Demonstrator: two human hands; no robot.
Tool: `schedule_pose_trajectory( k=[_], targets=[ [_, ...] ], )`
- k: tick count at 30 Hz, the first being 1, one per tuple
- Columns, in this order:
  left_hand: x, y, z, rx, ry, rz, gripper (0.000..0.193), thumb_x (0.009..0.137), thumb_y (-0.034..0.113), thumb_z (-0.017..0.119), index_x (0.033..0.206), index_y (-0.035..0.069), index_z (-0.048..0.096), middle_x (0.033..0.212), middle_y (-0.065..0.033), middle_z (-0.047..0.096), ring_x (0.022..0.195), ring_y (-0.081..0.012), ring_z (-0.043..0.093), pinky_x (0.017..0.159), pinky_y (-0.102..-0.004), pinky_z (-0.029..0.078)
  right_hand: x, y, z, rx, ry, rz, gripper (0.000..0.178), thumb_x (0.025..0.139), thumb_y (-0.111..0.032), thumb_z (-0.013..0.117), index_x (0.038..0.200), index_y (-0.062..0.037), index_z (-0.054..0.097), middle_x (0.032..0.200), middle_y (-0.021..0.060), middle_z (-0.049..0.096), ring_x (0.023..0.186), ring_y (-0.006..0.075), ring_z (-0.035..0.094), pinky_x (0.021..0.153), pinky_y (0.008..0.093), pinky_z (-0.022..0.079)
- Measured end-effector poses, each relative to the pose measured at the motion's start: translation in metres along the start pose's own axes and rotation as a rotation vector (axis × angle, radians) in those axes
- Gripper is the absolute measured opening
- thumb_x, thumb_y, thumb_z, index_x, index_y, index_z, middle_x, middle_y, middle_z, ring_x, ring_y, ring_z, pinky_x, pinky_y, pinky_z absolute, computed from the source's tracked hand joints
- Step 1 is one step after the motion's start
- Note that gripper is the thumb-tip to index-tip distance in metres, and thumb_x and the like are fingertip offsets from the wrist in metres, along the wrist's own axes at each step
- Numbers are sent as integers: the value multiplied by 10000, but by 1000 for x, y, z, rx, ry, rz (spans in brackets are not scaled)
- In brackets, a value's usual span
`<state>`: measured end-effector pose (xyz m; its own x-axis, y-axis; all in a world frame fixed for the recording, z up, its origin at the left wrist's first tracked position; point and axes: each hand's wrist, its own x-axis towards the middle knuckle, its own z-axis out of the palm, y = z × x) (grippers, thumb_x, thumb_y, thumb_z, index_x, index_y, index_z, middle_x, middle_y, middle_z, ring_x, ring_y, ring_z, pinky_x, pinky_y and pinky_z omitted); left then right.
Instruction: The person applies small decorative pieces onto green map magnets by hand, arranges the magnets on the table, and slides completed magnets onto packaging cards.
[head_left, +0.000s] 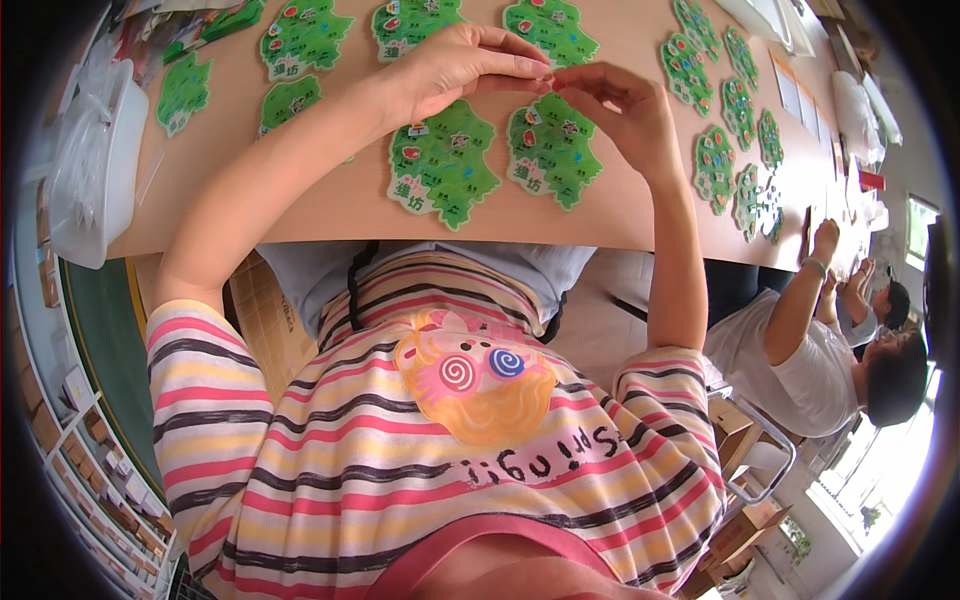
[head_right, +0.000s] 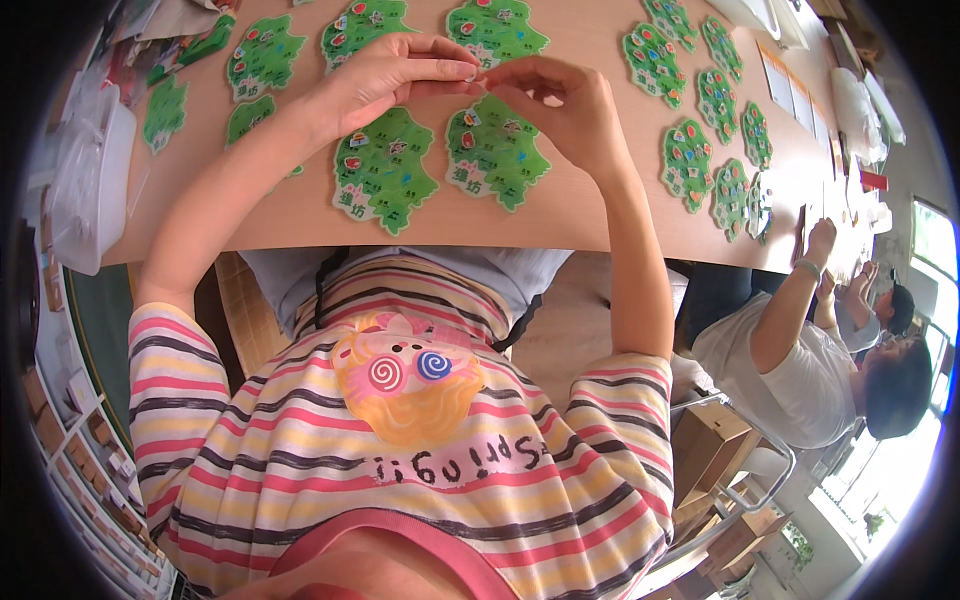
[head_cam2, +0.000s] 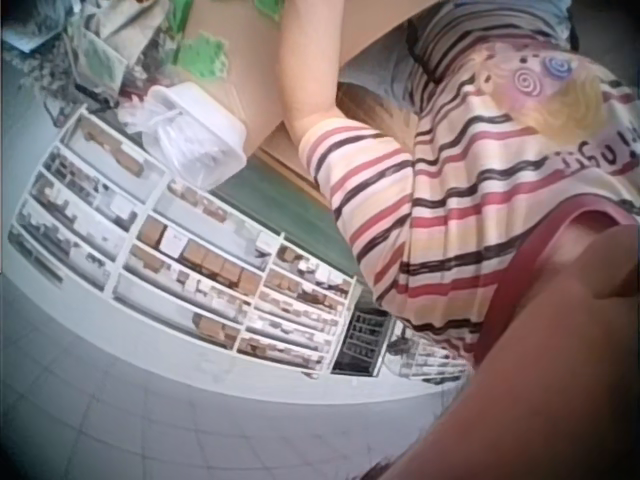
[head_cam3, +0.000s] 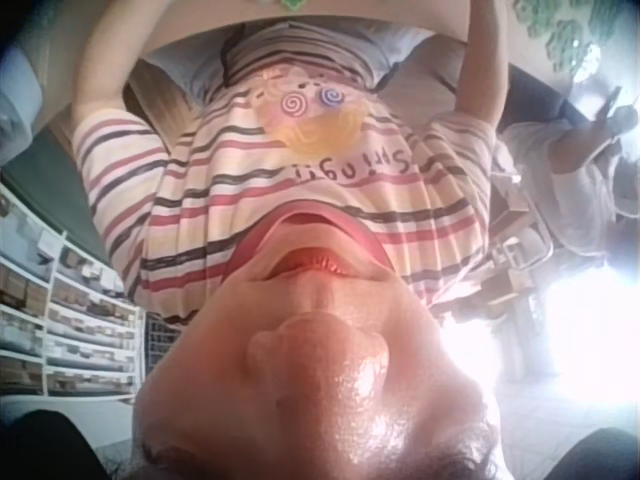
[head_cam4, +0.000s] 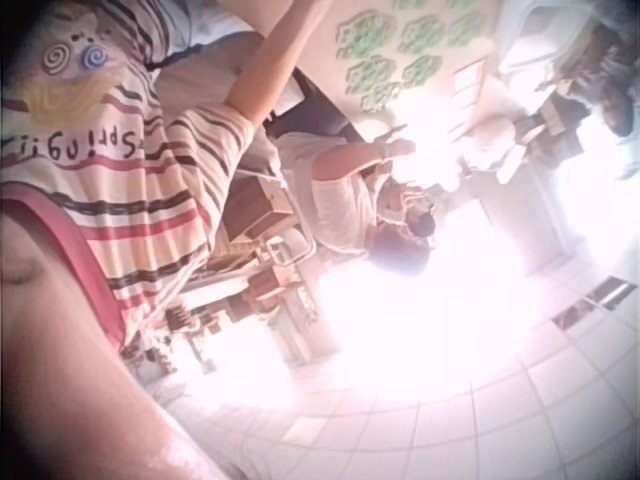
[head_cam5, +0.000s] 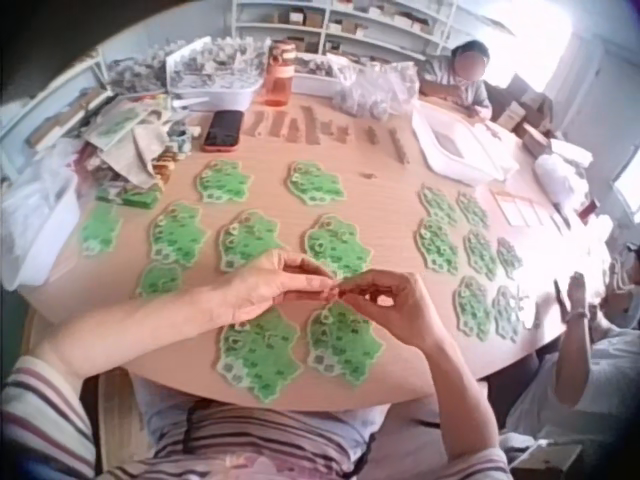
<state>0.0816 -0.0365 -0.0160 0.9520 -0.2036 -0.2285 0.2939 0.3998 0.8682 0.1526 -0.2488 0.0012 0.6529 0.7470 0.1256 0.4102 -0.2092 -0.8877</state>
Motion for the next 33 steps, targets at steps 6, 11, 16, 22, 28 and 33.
schedule_pose_trajectory(
  k=[6, 11, 16, 22, 28, 33],
  targets=[
    [-19, 2, -11, 55, 18, 58, 204, 841, 119, 683, 1011, 13, 644, 1001, -89, 668, 905, -136, 651, 871, -215, 519, -10, 3, -2, -242, 38, -18, 97, 803, -63, 685, 891, -73, 725, 757, -26, 595, 620, 58, 430, 553, 214, 362],
    [-32, 8, -8, -53, 14, 43, 228, 841, 136, 688, 1030, 22, 632, 977, -50, 660, 902, -115, 641, 851, -199, 524, 0, -35, 13, -185, 90, -228, 197, 760, -79, 740, 954, -80, 702, 777, -21, 621, 628, 61, 486, 549, 203, 367],
    [-55, 12, -8, -114, 60, 42, 228, 845, 147, 687, 1034, 30, 637, 978, -46, 656, 911, -116, 639, 854, -201, 524, 15, -57, 50, -81, 122, -210, 146, 764, -88, 746, 879, -31, 678, 783, 2, 672, 692, 68, 610, 607, 209, 468],
    [-86, 2, -25, -61, 144, 27, 210, 856, 145, 673, 1026, 25, 644, 985, -47, 656, 946, -115, 628, 867, -212, 519, 19, -50, 75, 143, 8, -66, 171, 752, -86, 756, 886, -17, 675, 826, 29, 690, 680, 77, 612, 646, 217, 500],
    [-92, -9, -34, -88, 191, 86, 196, 847, 133, 681, 1002, 18, 648, 983, -48, 656, 962, -119, 622, 907, -227, 499, 23, -58, 85, -41, -82, -124, 182, 758, -80, 744, 914, -10, 680, 824, 33, 691, 680, 80, 613, 644, 224, 506],
    [-95, -7, -34, -27, 163, 73, 194, 855, 142, 672, 997, 11, 648, 977, -49, 657, 959, -120, 624, 919, -237, 487, 22, -51, 85, 50, -83, -47, 183, 764, -81, 732, 927, -13, 683, 815, 23, 686, 672, 85, 607, 647, 221, 502]
  ],
)
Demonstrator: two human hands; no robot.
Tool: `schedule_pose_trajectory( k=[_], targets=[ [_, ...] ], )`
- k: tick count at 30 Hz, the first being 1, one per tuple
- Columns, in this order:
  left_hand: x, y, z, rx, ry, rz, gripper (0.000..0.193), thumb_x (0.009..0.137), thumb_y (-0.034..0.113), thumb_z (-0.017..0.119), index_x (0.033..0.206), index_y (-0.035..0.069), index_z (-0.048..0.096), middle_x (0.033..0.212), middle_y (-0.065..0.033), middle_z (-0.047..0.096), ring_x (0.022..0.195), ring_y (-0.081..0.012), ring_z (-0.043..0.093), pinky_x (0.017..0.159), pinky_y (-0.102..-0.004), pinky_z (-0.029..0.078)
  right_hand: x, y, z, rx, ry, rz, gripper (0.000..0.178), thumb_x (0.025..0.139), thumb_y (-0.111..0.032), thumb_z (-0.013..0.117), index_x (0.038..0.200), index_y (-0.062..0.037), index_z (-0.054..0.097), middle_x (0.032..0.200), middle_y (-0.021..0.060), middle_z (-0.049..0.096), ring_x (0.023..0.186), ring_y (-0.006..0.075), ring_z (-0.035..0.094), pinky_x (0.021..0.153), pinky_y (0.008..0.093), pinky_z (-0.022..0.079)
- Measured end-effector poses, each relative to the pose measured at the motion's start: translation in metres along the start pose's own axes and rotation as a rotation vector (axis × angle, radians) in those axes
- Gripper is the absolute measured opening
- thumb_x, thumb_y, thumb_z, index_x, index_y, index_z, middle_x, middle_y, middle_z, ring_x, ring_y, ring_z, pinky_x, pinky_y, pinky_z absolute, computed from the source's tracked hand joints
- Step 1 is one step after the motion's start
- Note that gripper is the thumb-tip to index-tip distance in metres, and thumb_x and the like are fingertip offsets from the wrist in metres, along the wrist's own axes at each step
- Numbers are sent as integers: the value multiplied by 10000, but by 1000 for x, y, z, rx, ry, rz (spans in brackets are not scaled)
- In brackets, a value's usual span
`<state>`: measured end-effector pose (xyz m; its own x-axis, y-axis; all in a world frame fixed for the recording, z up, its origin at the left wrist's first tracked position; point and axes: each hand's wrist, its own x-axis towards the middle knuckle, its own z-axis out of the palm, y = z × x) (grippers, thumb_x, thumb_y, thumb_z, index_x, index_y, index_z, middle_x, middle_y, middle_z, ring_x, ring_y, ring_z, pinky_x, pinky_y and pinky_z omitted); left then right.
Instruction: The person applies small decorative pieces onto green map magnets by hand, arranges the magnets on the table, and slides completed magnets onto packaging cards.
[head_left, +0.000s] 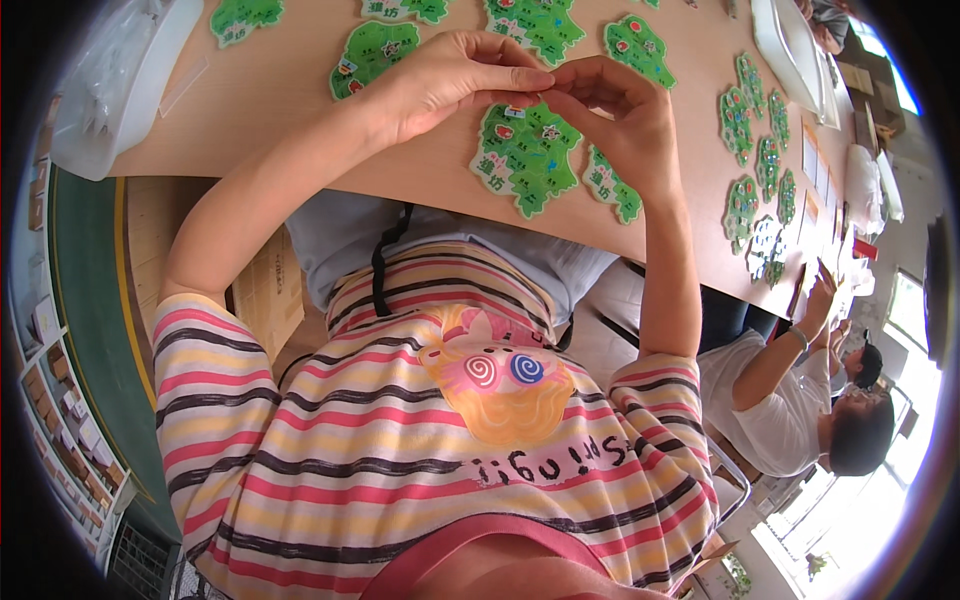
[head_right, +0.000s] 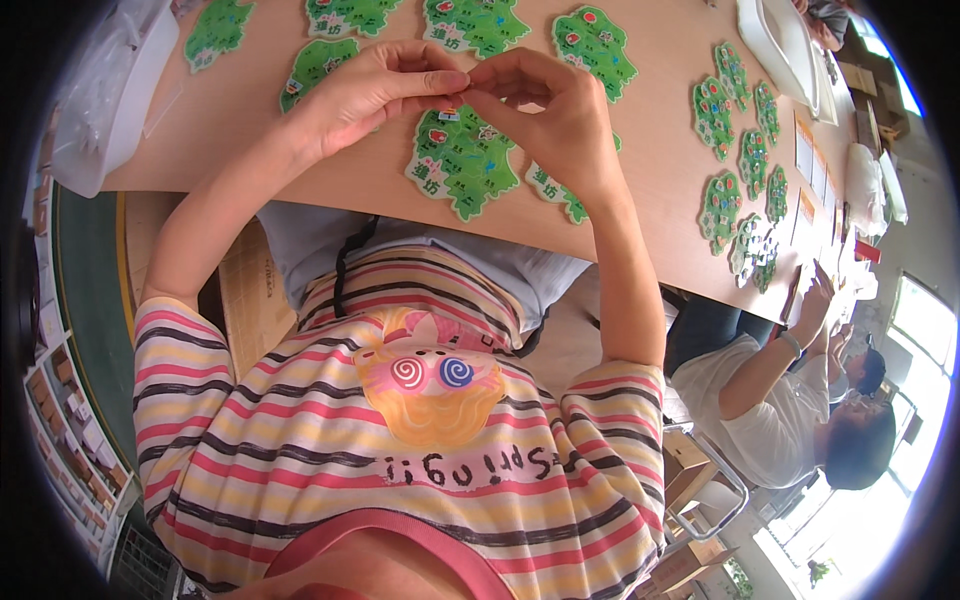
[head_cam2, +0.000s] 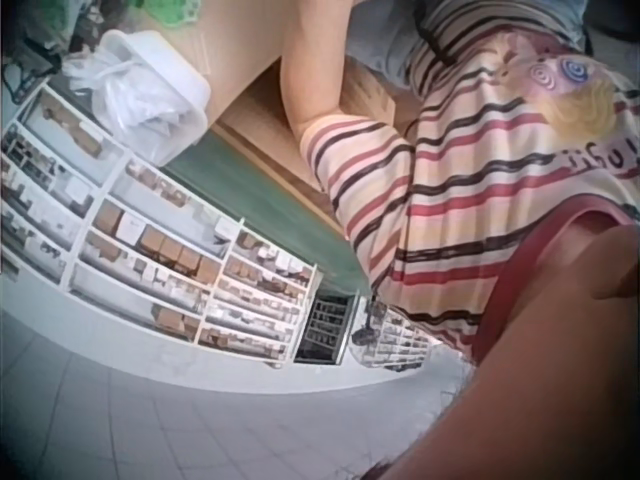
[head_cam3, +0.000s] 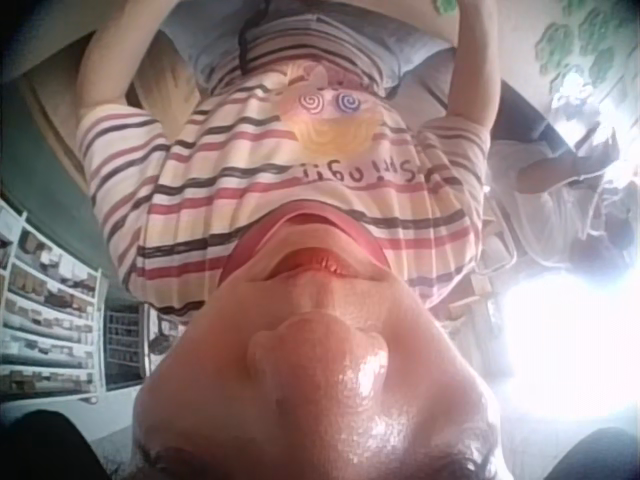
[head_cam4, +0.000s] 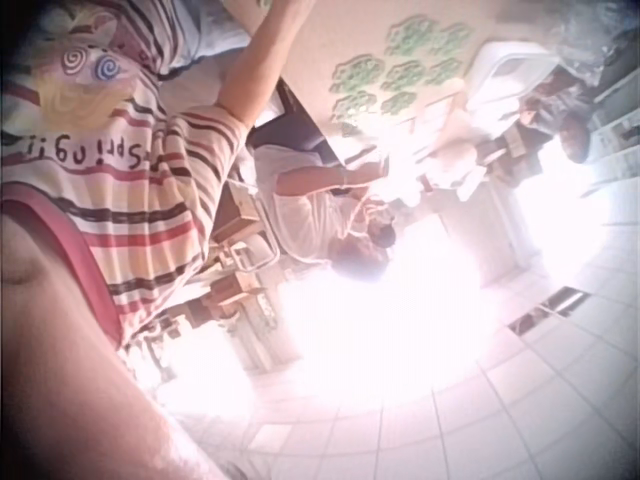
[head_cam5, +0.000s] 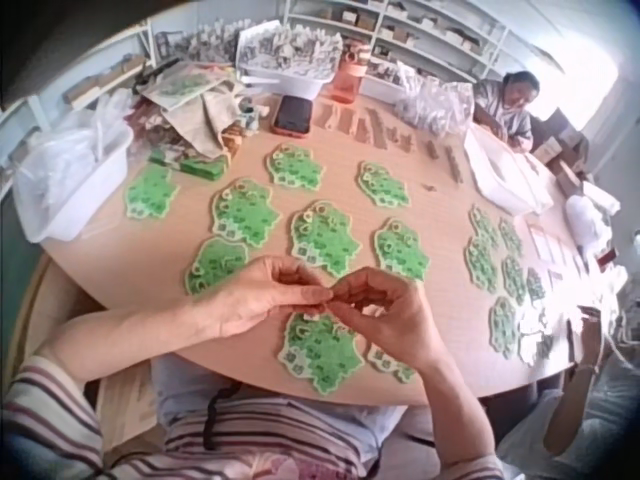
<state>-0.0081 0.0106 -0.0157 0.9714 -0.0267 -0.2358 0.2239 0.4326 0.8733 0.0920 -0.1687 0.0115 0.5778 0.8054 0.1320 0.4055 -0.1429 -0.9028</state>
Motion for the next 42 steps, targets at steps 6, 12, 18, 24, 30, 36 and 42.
schedule_pose_trajectory(
  k=[6, 12, 18, 24, 30, 36, 42],
  targets=[
    [-20, 18, -19, 86, 40, 120, 263, 889, 174, 630, 1088, 0, 635, 1035, -65, 660, 969, -129, 628, 918, -249, 488, -3, 14, -10, -264, -124, 55, 141, 772, -88, 722, 910, -58, 714, 791, 15, 661, 617, 85, 537, 571, 225, 452],
    [-35, 32, -49, 109, 152, 114, 272, 906, 161, 599, 1122, -2, 619, 1070, -73, 652, 987, -137, 626, 923, -255, 490, 28, -21, -2, -340, -21, -234, 227, 744, -122, 754, 966, -92, 717, 834, 15, 634, 689, 90, 538, 601, 239, 443],
    [-29, 46, -62, -235, 205, 149, 153, 848, 57, 661, 993, 10, 647, 970, -86, 666, 912, -170, 649, 827, -252, 539, 80, -78, 38, -207, -125, -151, 176, 773, -54, 740, 920, 4, 663, 780, 31, 659, 661, 69, 560, 599, 215, 460],
    [-48, 40, -102, -238, 234, 226, 154, 865, 66, 642, 1002, -5, 643, 968, -95, 667, 926, -177, 647, 830, -247, 537, 111, -44, 63, 51, -270, -196, 176, 823, -78, 693, 993, -33, 701, 850, 25, 683, 716, 62, 576, 613, 198, 447],
    [-73, 32, -137, -317, 372, 272, 199, 883, 49, 610, 1068, -22, 631, 1002, -104, 667, 971, -184, 640, 849, -246, 534, 116, -23, 95, -268, -386, -233, 118, 799, -138, 703, 895, -77, 735, 793, 45, 691, 673, 113, 618, 615, 247, 496],
    [-67, 41, -121, -87, 298, 260, 205, 914, 69, 569, 1099, -4, 616, 1029, -99, 656, 956, -178, 638, 846, -246, 532, 124, -52, 70, -264, -248, -345, 188, 778, -66, 726, 960, -37, 689, 825, 27, 658, 700, 77, 566, 610, 222, 462],
    [-34, 60, -71, -38, 101, 267, 321, 871, 97, 630, 1169, 3, 558, 1054, -54, 649, 954, -118, 619, 830, -255, 511, 110, -54, 53, -299, -91, -469, 328, 715, -99, 760, 1033, -84, 681, 870, 74, 640, 713, 183, 623, 615, 288, 513]
  ],
)
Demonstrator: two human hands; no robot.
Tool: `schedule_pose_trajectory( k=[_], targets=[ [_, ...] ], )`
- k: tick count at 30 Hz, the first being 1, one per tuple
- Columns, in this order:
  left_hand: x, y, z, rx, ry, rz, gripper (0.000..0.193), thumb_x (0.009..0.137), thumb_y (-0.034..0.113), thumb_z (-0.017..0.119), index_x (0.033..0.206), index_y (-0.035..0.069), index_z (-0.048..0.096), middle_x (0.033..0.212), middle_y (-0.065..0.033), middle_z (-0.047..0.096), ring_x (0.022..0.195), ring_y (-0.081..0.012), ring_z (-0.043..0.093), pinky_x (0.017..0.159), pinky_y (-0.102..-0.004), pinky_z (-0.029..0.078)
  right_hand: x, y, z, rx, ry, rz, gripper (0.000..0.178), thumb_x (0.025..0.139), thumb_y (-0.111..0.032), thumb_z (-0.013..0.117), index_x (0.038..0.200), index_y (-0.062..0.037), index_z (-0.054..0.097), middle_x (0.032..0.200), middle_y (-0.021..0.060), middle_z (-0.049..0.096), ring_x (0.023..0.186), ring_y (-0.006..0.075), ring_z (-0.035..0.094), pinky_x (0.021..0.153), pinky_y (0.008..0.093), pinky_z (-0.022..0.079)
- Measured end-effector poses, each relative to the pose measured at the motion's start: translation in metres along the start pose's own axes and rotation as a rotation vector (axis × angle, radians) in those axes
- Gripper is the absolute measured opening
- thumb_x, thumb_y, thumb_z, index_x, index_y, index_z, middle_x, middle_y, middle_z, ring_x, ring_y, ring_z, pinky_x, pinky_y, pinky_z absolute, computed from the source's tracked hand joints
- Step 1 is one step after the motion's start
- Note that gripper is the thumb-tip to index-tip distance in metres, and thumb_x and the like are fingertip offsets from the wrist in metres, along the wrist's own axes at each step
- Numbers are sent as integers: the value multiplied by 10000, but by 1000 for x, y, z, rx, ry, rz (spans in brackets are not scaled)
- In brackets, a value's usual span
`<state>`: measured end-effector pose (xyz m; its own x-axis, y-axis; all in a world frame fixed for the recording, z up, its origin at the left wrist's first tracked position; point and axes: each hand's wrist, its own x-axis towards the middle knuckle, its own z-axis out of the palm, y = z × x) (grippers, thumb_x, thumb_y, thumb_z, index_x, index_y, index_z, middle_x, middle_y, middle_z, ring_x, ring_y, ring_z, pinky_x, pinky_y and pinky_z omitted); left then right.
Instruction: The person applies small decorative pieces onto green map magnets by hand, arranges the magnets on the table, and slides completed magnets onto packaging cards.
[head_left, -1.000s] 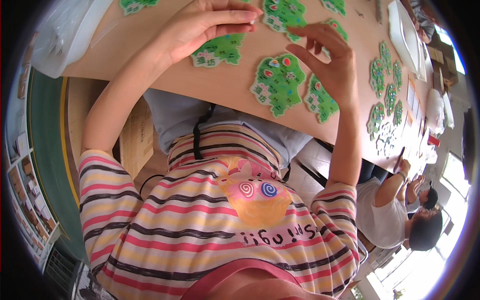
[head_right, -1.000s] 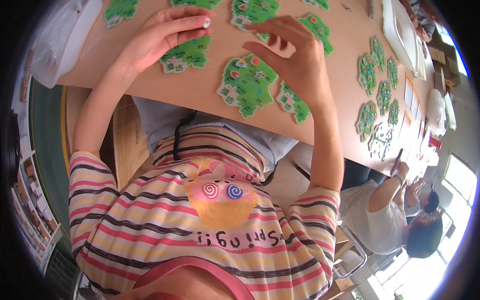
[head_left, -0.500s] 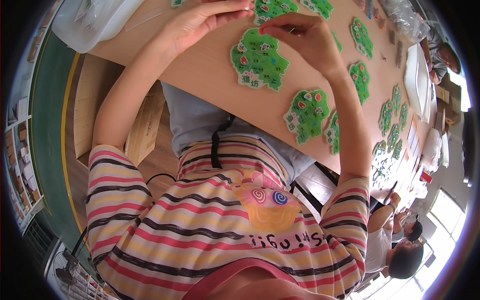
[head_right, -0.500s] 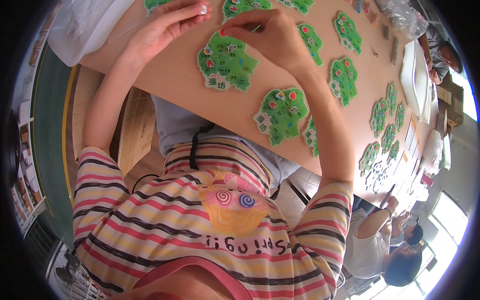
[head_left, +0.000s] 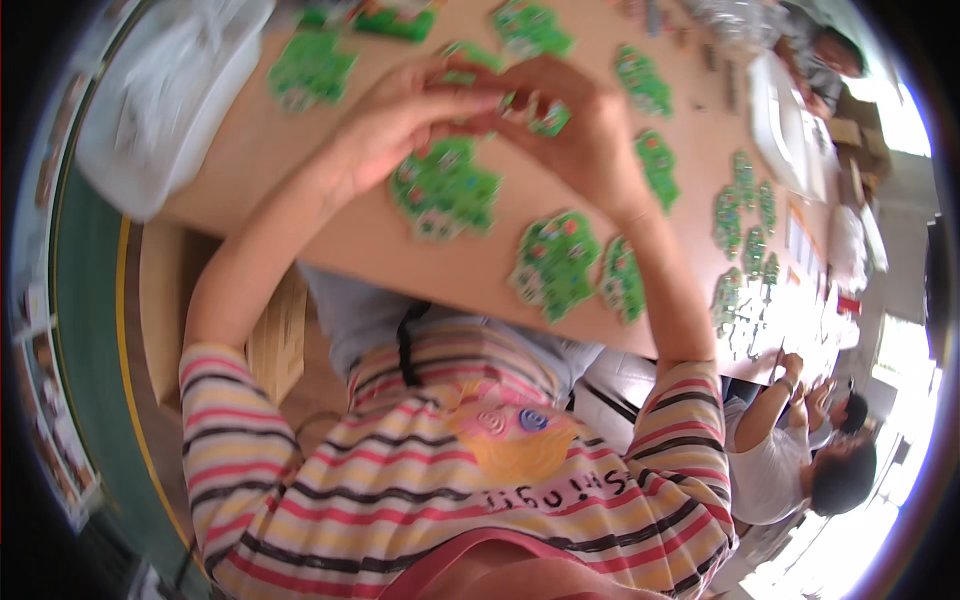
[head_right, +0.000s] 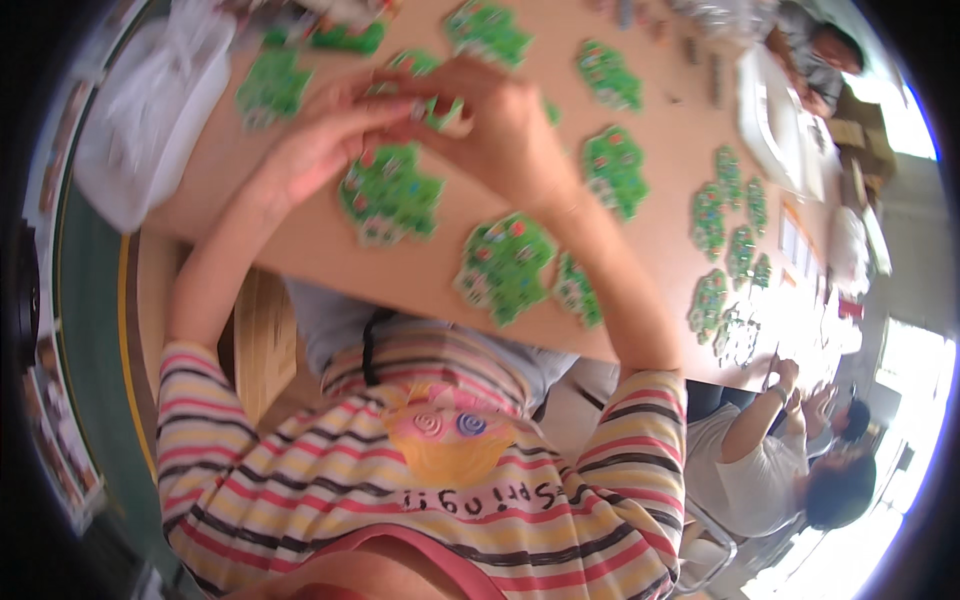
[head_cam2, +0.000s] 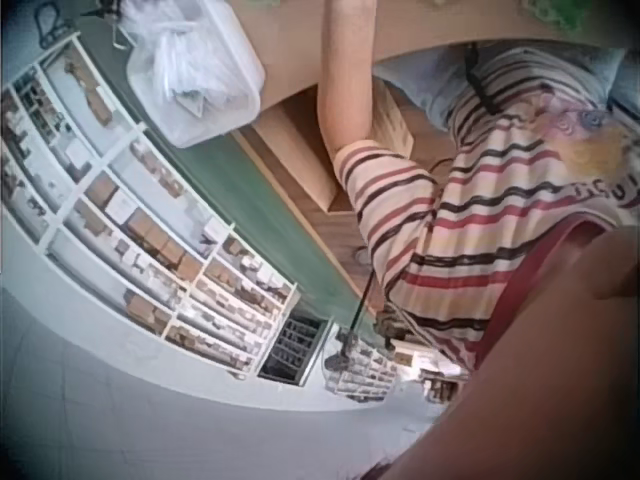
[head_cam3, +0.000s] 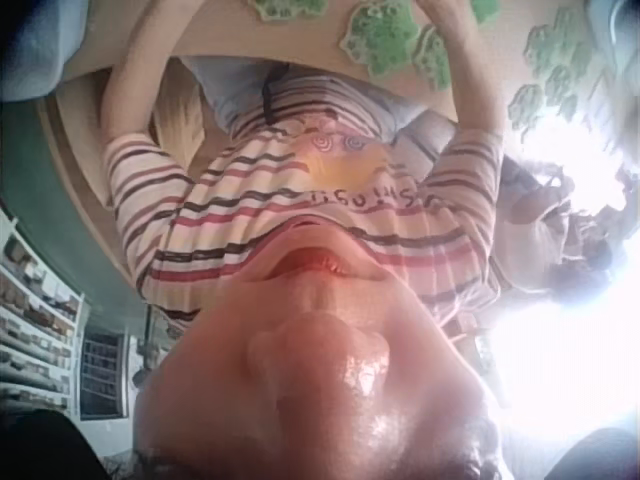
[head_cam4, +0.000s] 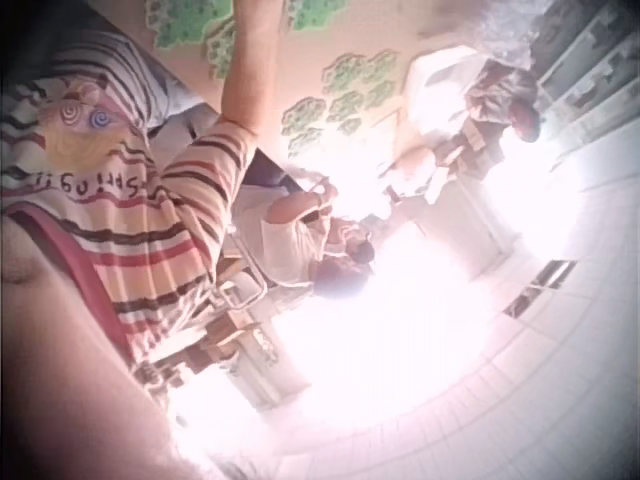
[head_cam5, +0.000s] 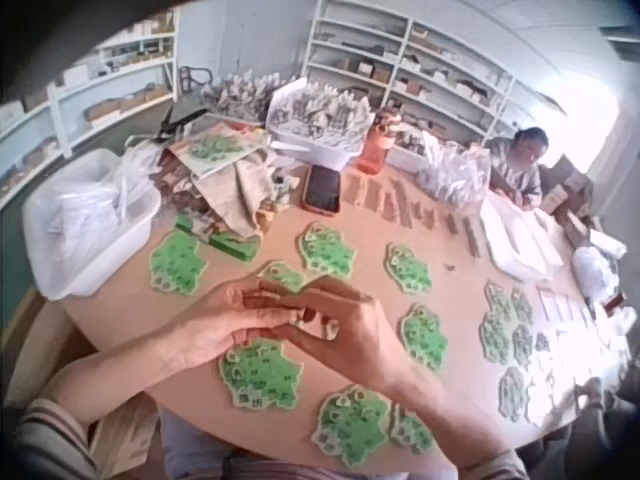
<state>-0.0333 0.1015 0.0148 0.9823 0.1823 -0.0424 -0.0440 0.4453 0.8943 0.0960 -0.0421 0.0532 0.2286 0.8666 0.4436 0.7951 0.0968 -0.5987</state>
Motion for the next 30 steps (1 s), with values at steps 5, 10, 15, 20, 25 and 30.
schedule_pose_trajectory(
  k=[5, 10, 15, 20, 25, 30],
  targets=[
    [56, -5, 25, 174, -33, -86, 292, 868, 81, 637, 1137, 16, 546, 1018, -51, 664, 901, -96, 611, 744, -241, 480, -18, 27, -40, -112, 79, 9, 287, 707, -91, 751, 982, -61, 674, 874, 92, 625, 750, 259, 638, 638, 346, 518],
    [114, -11, 51, 276, -110, -69, 408, 870, 106, 649, 1229, 8, 481, 1068, -90, 646, 939, -113, 610, 751, -246, 477, -21, 71, -70, -177, 76, 112, 243, 709, -68, 721, 949, -74, 689, 842, 66, 638, 747, 239, 633, 664, 338, 520],
    [164, -17, 45, 538, -88, 170, 491, 890, 182, 639, 1310, 30, 435, 1153, -110, 597, 963, -166, 635, 716, -252, 508, -10, 187, -126, -357, 398, 400, 122, 750, -201, 682, 814, -104, 715, 849, 78, 675, 771, 258, 644, 670, 338, 511],
    [193, -10, 41, 656, -108, 156, 286, 925, 177, 582, 1155, 7, 569, 1048, -82, 649, 942, -134, 640, 754, -262, 512, 17, 269, -141, -797, 470, 559, 190, 760, -287, 656, 786, -106, 705, 853, 75, 675, 782, 267, 644, 679, 376, 504],
    [261, -16, 33, 1094, -99, 606, 235, 894, -1, 487, 1106, -1, 588, 1090, -101, 659, 981, -190, 647, 834, -283, 498, 26, 282, -130, -946, 427, 513, 214, 779, -305, 642, 767, -97, 689, 838, 76, 678, 780, 287, 641, 697, 388, 507],
    [364, -33, 27, 1333, -68, 660, 479, 822, -41, 406, 1289, 47, 458, 1275, -126, 560, 1264, -237, 461, 1088, -498, 240, 60, 271, -106, -931, 364, 528, 218, 848, -277, 580, 874, -77, 662, 854, 143, 677, 753, 329, 674, 657, 435, 537]
  ],
)
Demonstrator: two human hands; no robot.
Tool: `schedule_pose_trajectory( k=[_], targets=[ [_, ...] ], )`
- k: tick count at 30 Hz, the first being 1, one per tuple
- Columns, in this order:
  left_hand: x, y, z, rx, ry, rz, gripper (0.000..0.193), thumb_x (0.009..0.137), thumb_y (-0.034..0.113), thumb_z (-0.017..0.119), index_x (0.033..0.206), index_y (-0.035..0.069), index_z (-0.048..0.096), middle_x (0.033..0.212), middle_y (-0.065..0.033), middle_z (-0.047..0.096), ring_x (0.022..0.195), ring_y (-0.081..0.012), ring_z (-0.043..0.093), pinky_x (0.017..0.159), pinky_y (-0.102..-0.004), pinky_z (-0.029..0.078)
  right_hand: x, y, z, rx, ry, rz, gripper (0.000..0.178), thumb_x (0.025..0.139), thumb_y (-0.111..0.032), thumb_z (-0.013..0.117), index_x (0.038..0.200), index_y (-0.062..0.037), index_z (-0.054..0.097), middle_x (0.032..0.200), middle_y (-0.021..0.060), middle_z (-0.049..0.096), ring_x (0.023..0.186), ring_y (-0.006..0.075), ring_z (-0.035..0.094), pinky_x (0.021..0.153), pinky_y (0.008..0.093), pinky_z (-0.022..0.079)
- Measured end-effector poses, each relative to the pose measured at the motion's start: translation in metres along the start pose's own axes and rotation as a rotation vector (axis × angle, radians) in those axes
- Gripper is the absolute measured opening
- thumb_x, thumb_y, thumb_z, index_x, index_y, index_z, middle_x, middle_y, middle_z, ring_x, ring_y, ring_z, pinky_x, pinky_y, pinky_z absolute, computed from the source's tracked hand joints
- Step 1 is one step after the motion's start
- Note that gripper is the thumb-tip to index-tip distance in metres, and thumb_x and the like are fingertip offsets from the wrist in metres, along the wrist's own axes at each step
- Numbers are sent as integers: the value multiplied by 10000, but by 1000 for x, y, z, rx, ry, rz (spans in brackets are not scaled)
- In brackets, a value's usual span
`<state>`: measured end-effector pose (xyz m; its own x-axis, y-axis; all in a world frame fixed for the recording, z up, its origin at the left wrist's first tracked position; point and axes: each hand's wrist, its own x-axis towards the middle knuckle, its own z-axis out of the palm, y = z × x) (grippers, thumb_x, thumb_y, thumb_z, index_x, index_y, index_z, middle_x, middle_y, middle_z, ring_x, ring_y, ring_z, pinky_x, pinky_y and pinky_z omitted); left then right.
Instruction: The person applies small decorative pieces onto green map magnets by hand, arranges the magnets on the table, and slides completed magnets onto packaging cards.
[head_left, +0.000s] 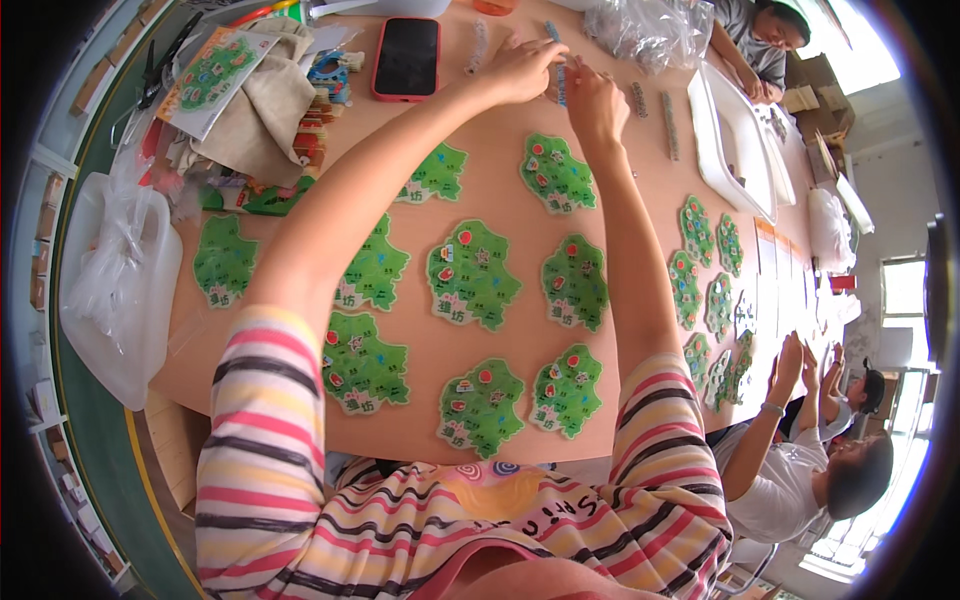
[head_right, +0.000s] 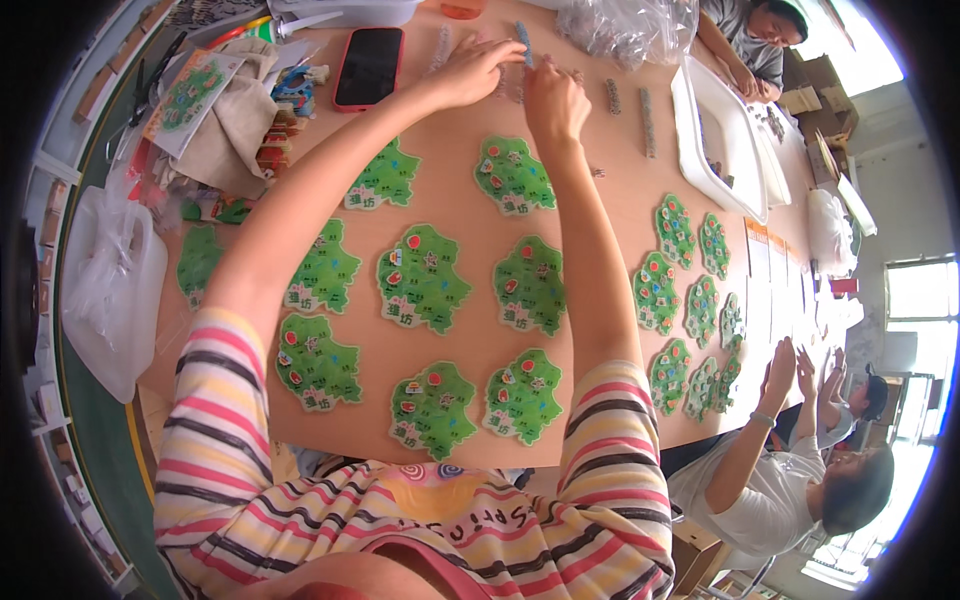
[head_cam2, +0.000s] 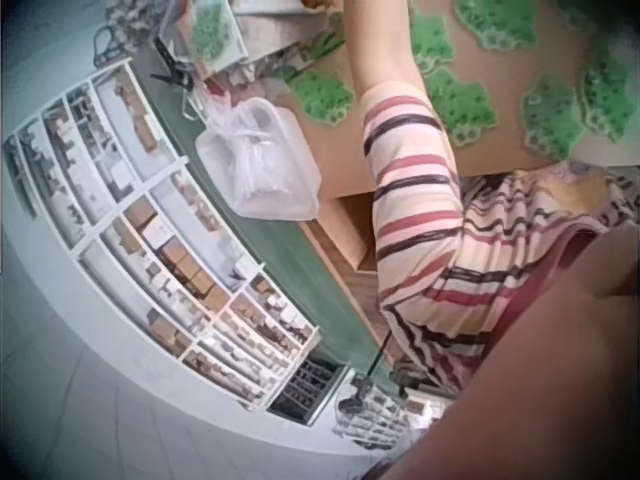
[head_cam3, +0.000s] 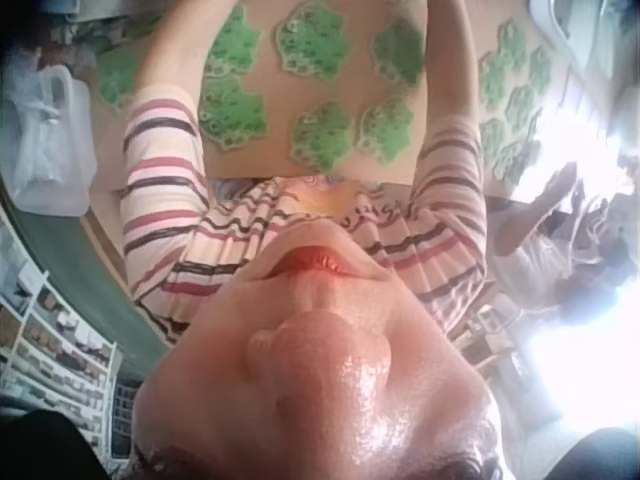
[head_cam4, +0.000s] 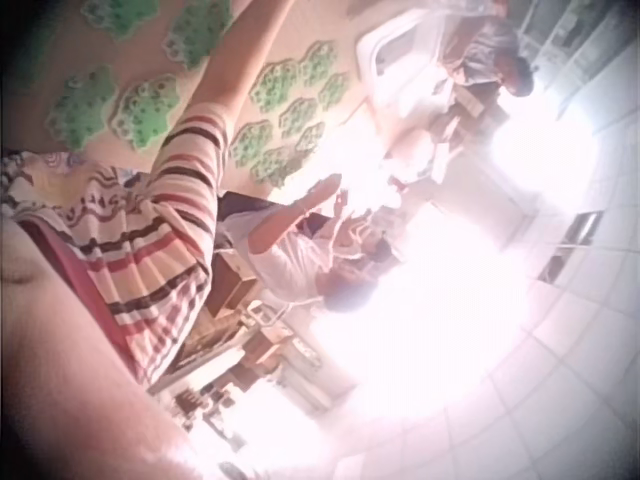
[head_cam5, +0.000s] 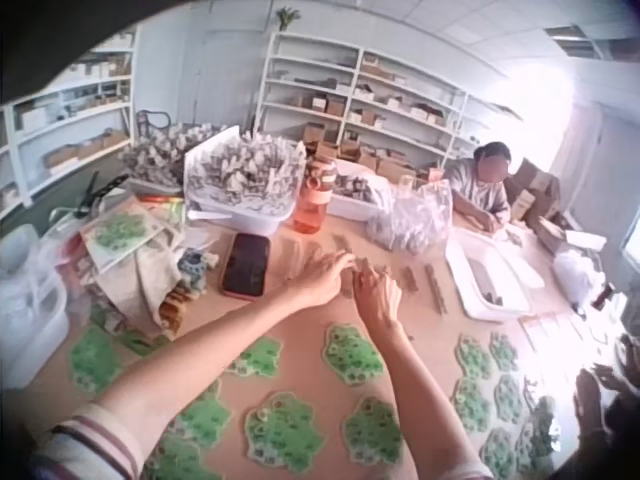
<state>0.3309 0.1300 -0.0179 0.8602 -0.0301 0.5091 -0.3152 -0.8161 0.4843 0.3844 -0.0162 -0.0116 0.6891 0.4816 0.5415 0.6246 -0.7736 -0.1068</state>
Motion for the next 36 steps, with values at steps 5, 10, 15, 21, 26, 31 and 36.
schedule_pose_trajectory(
  k=[5, 10, 15, 21, 26, 31, 36],
  targets=[
    [28, 15, 29, 171, -209, -157, 539, 815, 19, 423, 1353, 57, 398, 1452, -132, 362, 1344, -240, 347, 1113, -584, 45, 9, 3, 22, -187, -57, 5, 231, 858, -247, 574, 876, -23, 623, 914, 184, 676, 762, 328, 687, 645, 453, 552],
    [33, 8, 30, 192, -216, -152, 503, 833, 36, 458, 1333, 75, 437, 1389, -127, 446, 1332, -236, 367, 1106, -593, 69, 6, 16, 28, -135, 36, -12, 237, 816, -225, 613, 878, 4, 606, 985, 135, 675, 760, 350, 679, 650, 433, 554],
    [23, -4, 34, 257, -157, -61, 434, 850, 54, 474, 1280, 107, 514, 1345, -134, 493, 1318, -233, 385, 1106, -584, 108, -23, 10, -2, 50, -54, -75, 235, 797, -236, 627, 908, -29, 622, 1030, 124, 670, 763, 346, 670, 669, 410, 539],
    [10, 12, 24, 225, 30, -20, 349, 897, 87, 471, 1236, 109, 553, 1326, -123, 517, 1237, -205, 487, 1118, -524, 157, -40, 27, -61, 525, -201, 137, 190, 799, -209, 688, 869, -33, 676, 766, 97, 688, 676, 182, 674, 612, 297, 516],
    [-19, 54, -5, -1105, -74, -260, 277, 980, 205, 462, 1176, 42, 571, 1136, -77, 618, 1014, -162, 617, 966, -351, 436, -21, -2, -91, 656, 91, -38, 220, 826, -204, 690, 915, -3, 680, 757, 92, 688, 635, 117, 641, 601, 242, 494],
    [-56, 55, -43, -1988, 54, -500, 211, 967, 147, 491, 1086, 12, 602, 909, -67, 654, 779, -135, 635, 731, -233, 543, -27, -64, -119, 400, 311, -424, 151, 816, -146, 680, 823, -1, 640, 772, 87, 647, 715, 154, 603, 641, 318, 463],
    [-128, 28, -99, -1684, -73, -543, 204, 949, 163, 541, 1048, -2, 608, 852, -41, 635, 701, -102, 603, 579, -188, 491, -41, -98, -107, 1000, -283, -179, 173, 847, -176, 681, 908, -14, 695, 812, 57, 687, 689, 100, 586, 617, 259, 453]
  ],
)
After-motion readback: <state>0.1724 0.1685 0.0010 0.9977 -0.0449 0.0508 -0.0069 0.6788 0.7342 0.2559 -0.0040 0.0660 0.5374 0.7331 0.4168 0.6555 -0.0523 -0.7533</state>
